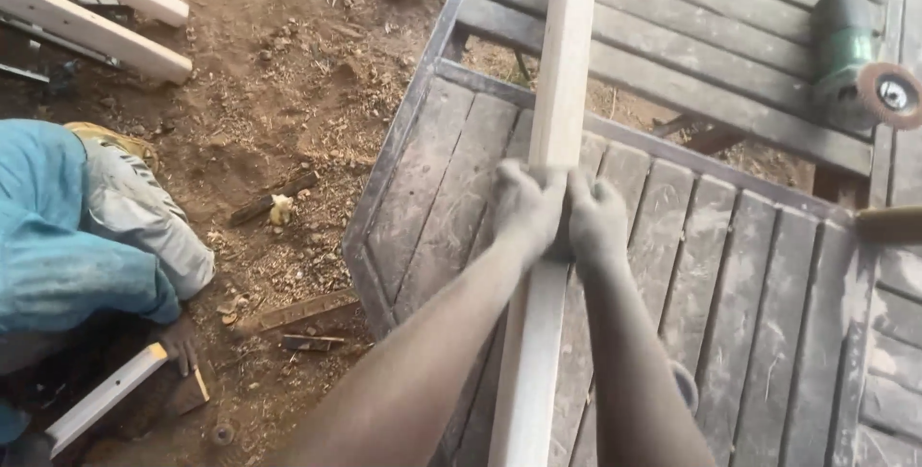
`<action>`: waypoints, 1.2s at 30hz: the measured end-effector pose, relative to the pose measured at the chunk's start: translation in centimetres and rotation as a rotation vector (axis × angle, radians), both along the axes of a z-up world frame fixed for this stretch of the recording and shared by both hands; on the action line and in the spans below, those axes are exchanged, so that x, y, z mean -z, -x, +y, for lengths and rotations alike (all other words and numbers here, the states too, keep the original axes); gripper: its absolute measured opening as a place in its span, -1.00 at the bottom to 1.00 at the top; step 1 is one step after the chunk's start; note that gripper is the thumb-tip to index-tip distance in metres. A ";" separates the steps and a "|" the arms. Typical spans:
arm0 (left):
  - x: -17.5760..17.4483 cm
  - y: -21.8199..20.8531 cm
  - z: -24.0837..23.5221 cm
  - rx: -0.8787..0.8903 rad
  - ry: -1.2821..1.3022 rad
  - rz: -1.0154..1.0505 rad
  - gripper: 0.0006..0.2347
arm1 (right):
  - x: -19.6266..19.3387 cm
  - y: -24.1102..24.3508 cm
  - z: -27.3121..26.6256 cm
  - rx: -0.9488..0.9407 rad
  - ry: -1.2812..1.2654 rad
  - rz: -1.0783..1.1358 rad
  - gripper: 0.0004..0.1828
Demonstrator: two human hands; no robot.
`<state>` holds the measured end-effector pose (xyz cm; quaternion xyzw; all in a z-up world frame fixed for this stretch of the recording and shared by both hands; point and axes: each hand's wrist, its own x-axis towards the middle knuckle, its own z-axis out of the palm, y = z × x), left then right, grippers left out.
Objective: Sanding a long wooden beam manually using a sanding block on a metal workbench.
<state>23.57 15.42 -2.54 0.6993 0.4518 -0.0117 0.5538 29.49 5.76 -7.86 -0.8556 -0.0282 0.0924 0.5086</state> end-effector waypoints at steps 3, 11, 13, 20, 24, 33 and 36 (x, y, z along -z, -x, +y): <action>-0.2 1.5 -0.5 0.010 -0.017 0.001 -0.42 | 0.9 1.6 -0.8 -0.008 0.003 -0.014 -0.61; 0.0 9.5 -5.7 -0.084 -0.040 -0.118 -0.60 | -8.6 11.7 -2.8 -0.030 0.348 0.274 -0.50; -1.3 9.6 -5.7 -0.035 -0.050 -0.143 -0.61 | -6.1 11.4 -3.8 0.019 0.194 0.194 -0.55; -0.8 11.9 -6.3 -0.048 -0.121 -0.192 -0.55 | -4.3 13.1 -4.8 0.068 -0.097 0.150 -0.58; -3.2 17.4 -9.4 0.041 0.019 -0.060 -0.55 | -8.7 19.0 -7.4 0.072 0.127 0.247 -0.56; -3.0 8.7 -5.0 0.039 -0.032 -0.087 -0.26 | -2.8 10.4 -4.7 0.066 -0.078 -0.026 -0.58; -6.9 12.8 -5.6 0.023 0.138 -0.062 -0.34 | -5.3 14.3 -6.0 0.055 -0.058 0.038 -0.57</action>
